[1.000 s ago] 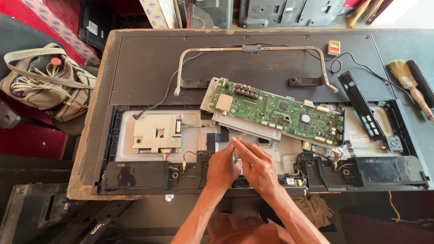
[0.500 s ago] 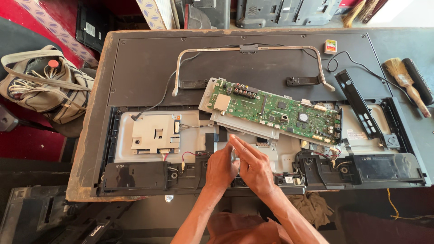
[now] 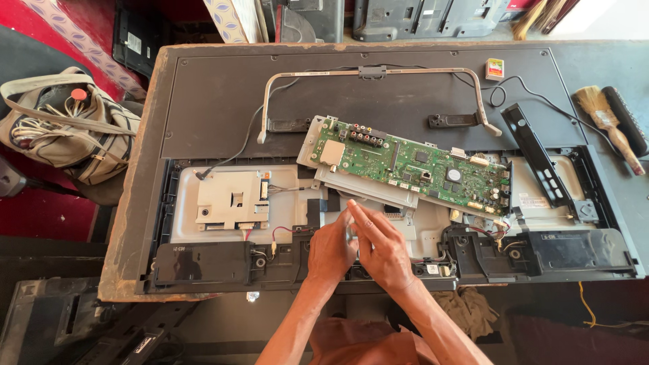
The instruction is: The person works on an opened flat-screen TV lying face-down on a workbench, using a green-handled screwdriver to unscrew and loosen fasteners around the main circuit board inside the chassis. They reposition the board, manipulate connectors and cables, and continue unscrewing along the board's edge.
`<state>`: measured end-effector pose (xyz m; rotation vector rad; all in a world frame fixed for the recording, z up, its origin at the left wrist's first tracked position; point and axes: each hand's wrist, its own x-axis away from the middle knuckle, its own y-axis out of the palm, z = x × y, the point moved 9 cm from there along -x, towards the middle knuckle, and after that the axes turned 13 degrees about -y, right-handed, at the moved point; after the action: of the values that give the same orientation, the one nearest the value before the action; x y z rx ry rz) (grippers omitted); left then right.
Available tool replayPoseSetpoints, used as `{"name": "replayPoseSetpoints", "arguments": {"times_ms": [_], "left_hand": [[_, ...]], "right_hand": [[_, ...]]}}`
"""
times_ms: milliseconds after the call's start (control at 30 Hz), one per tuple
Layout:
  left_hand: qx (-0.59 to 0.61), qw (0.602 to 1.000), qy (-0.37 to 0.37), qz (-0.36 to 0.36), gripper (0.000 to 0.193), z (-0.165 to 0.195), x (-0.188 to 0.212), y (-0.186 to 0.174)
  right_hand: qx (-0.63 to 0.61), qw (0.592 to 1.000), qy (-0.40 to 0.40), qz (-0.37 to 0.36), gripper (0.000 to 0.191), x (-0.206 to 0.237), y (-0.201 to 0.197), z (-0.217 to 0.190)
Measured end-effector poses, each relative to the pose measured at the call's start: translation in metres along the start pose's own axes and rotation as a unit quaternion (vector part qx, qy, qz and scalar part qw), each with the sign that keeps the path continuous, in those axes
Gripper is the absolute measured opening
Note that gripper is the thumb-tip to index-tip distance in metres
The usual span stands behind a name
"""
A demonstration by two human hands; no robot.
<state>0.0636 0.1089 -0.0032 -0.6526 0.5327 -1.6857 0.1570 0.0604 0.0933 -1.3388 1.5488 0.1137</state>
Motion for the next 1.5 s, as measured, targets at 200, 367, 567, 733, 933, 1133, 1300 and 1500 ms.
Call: {"name": "replayPoseSetpoints", "arguments": {"times_ms": [200, 367, 567, 733, 933, 1133, 1300, 1500], "left_hand": [[0.003, 1.000, -0.002, -0.009, 0.068, -0.003, 0.000, 0.001], [-0.007, 1.000, 0.008, 0.009, 0.071, -0.003, 0.000, 0.001], [-0.006, 1.000, 0.002, 0.009, 0.072, -0.006, -0.001, 0.002], [-0.001, 1.000, 0.012, 0.017, 0.072, -0.001, 0.001, -0.002], [0.143, 0.985, -0.091, -0.044, 0.077, -0.019, -0.005, -0.003], [0.708, 0.660, -0.204, -0.147, 0.053, -0.042, -0.006, 0.020], [0.782, 0.566, -0.176, -0.193, 0.054, -0.027, -0.003, 0.030], [0.777, 0.569, -0.170, -0.210, 0.056, -0.014, 0.003, 0.029]], "right_hand": [[-0.027, 0.999, 0.045, -0.013, 0.053, 0.004, 0.003, 0.006], [-0.023, 0.999, 0.029, -0.013, 0.052, 0.002, 0.003, 0.002], [-0.012, 1.000, 0.025, 0.003, 0.051, 0.003, 0.003, 0.001], [-0.032, 0.998, 0.050, 0.011, 0.045, 0.011, 0.006, 0.008], [-0.107, 0.967, 0.167, 0.158, 0.040, 0.024, -0.023, 0.034], [-0.180, 0.931, 0.224, 0.227, 0.044, 0.034, -0.041, 0.035], [-0.185, 0.948, 0.216, 0.144, 0.034, 0.026, -0.029, 0.023], [0.022, 0.971, 0.234, -0.042, 0.015, 0.014, -0.010, 0.022]]}}
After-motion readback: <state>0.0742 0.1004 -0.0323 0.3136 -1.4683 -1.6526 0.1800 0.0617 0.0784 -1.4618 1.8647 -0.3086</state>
